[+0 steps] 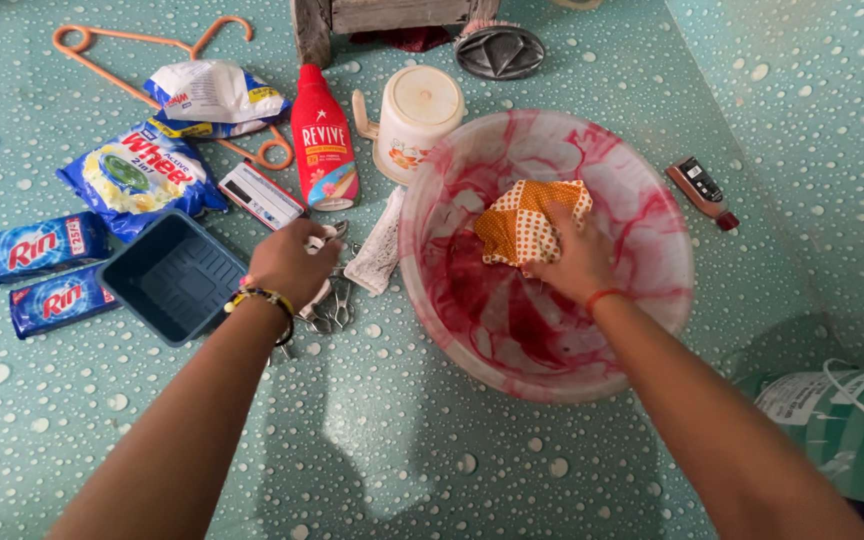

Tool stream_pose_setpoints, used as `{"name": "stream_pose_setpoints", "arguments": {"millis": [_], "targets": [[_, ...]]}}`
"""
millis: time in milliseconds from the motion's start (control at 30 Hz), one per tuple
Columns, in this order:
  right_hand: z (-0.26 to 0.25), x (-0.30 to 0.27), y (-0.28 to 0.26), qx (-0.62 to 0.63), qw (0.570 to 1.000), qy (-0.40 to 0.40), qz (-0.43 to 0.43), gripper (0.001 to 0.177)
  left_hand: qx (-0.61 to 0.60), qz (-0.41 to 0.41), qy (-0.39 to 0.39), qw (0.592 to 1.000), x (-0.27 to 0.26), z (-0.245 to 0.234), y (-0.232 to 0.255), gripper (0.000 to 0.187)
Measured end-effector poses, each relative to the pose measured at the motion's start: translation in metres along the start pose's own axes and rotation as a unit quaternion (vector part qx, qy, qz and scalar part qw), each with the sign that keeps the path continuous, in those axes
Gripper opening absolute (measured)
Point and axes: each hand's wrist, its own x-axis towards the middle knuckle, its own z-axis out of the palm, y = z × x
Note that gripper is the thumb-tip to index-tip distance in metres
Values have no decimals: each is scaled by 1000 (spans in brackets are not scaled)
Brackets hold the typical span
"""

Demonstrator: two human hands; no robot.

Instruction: The person removes various items from a marbled plastic basin, including a hanger, detergent packets, and small metal clips, placing them on the floor. Then, using a dark red cloth, the person scrubs the inside of the basin by hand.

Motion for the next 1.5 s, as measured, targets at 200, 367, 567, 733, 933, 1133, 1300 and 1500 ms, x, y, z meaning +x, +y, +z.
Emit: {"name": "stream_pose_setpoints", "arguments": {"millis": [200,367,567,733,933,1133,1300,1500], "targets": [[11,0,-28,-193,955,-225,5,50,-7,29,-4,1000,4,10,29,41],[10,5,3,-41,998,-54,-3,22,-85,43,12,995,-3,-3,46,35],[-52,20,-33,412,903,75,-97,18,-199,140,17,970,-24,-9,103,78],[-99,19,-94,595,781,-136,-131,22,64,360,150,919,-28,-11,145,107],[-140,19,-156,701,703,-115,-26,33,-141,207,-22,968,-27,-46,135,61],[-113,31,-171,677,712,-163,92,25,-218,109,142,959,-15,-65,99,50],[-78,39,-174,667,707,-222,75,21,-134,24,171,976,-13,-85,30,52],[-49,44,-194,654,714,-238,80,19,-85,-110,263,955,-15,-138,-76,53]]}}
